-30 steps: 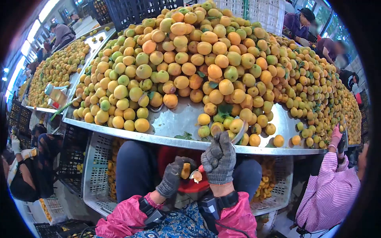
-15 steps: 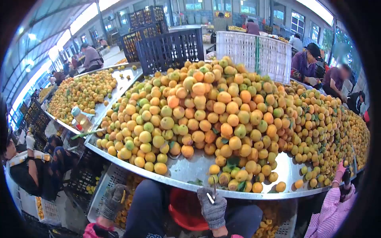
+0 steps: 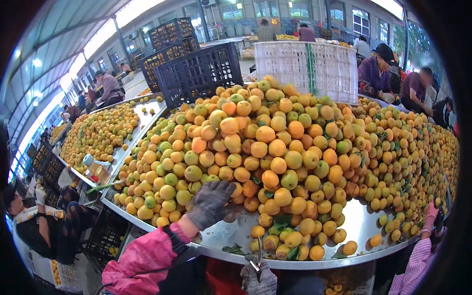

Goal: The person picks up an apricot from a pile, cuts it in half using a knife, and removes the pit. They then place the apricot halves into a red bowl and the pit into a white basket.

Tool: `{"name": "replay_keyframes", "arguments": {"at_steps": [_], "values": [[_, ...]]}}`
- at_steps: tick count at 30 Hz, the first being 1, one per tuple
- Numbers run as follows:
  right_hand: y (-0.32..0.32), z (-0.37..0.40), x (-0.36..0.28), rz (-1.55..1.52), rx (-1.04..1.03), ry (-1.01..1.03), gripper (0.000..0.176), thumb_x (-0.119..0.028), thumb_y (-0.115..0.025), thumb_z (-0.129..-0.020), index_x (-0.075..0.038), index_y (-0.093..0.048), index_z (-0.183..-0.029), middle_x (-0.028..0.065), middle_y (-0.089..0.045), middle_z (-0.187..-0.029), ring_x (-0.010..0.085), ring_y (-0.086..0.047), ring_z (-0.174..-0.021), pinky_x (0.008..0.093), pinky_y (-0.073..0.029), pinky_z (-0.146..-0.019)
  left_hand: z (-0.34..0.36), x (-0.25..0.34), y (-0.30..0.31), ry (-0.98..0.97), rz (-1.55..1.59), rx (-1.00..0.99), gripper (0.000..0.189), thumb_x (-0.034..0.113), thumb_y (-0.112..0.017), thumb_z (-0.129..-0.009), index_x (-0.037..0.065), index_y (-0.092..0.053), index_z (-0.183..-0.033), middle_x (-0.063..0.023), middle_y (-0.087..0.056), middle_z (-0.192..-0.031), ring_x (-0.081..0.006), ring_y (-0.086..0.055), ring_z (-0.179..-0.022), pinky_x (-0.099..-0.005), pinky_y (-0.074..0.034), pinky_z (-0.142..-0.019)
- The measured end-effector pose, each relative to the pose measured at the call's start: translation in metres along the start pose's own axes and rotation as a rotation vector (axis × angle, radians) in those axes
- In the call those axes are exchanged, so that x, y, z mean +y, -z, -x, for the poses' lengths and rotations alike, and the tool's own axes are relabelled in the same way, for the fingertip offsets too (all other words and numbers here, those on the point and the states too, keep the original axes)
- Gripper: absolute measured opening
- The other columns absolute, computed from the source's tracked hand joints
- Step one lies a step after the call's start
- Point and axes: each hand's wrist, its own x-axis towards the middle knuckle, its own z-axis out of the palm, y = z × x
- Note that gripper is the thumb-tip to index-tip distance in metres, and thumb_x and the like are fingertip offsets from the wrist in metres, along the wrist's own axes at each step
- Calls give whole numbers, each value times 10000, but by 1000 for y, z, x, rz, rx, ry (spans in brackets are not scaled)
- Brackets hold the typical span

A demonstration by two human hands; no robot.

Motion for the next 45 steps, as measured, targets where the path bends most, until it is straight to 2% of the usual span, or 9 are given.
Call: {"name": "replay_keyframes", "arguments": {"at_steps": [10, 16, 18, 22, 26, 35, 38, 40, 45], "values": [[11, -2, 8, -43, 120, 70, 240, -278, -487, -1001, -62, -556, -1081, -17, -560, -658, 75, -468, -437, 216, -378, -401, -14, 21, 7, 169, 101, 7, 525, 342, -742, -724, 30, -586, -1117, -156, -608, -940, -299, -609, -907, -406, -464, -826], [3, 4, -2, -99, 55, 52, 372, -357, -535, -969, -10, -539, -1103, 44, -590, -668, 105, -519, -430, 245, -413, -387, 73, 87, 40, 722, 1703, -76, 481, 200, -666, -874, -16, -519, -1278, -71, -627, -1106, -166, -612, -971, -305, -506, -852], [5, -1, 27, 443, 135, 418, 385, -371, -530, -971, -12, -544, -1109, 57, -605, -692, 105, -530, -444, 244, -420, -396, 99, 111, 42, 709, 1798, -144, 449, 191, -626, -895, -8, -513, -1281, -97, -625, -1098, -170, -608, -974, -322, -509, -868], [4, 31, -10, -133, -34, -95, 347, -366, -532, -972, -26, -561, -1032, 59, -616, -700, 93, -547, -488, 240, -432, -433, 141, 126, 45, 875, 2343, -101, 473, 251, -615, -903, 23, -485, -1296, -177, -600, -1182, -270, -619, -1036, -399, -507, -917], [-4, 54, 10, 23, -22, -13, 296, -339, -541, -969, -44, -558, -992, 25, -600, -662, 76, -526, -486, 236, -418, -426, 167, 143, 35, 1007, 2627, -123, 576, 387, -605, -909, -6, -465, -1306, -192, -588, -1207, -300, -592, -1091, -424, -460, -986], [2, 79, 21, 284, 96, 95, 297, -299, -528, -969, -28, -599, -1065, 81, -628, -672, 184, -628, -593, 316, -497, -548, 170, 178, 60, 824, 2648, -100, 605, 442, -545, -934, -6, -451, -1330, -170, -539, -1293, -281, -517, -1198, -406, -372, -1073], [6, 85, 8, 450, 6, 111, 443, -193, -528, -958, -21, -463, -1361, 226, -584, -1237, 327, -645, -1025, 362, -533, -833, 169, 188, 77, 1005, 2498, -2, 553, 402, -525, -956, 10, -445, -1337, -151, -525, -1314, -265, -495, -1225, -396, -366, -1080], [11, 81, 50, 579, 42, 566, 399, -177, -532, -952, -41, -518, -1327, 230, -577, -1247, 318, -640, -1020, 374, -527, -829, 177, 188, 65, 879, 2596, 46, 504, 364, -520, -967, 26, -445, -1333, -132, -546, -1280, -254, -515, -1196, -393, -383, -1066], [4, 83, 37, 295, 112, 437, 599, -314, -498, -978, -40, -283, -1465, 210, -600, -1195, 356, -645, -949, 382, -519, -767, 167, 196, 79, 781, 2542, -102, 540, 402, -539, -933, 18, -470, -1307, -126, -576, -1229, -277, -568, -1112, -450, -427, -1003]]}}
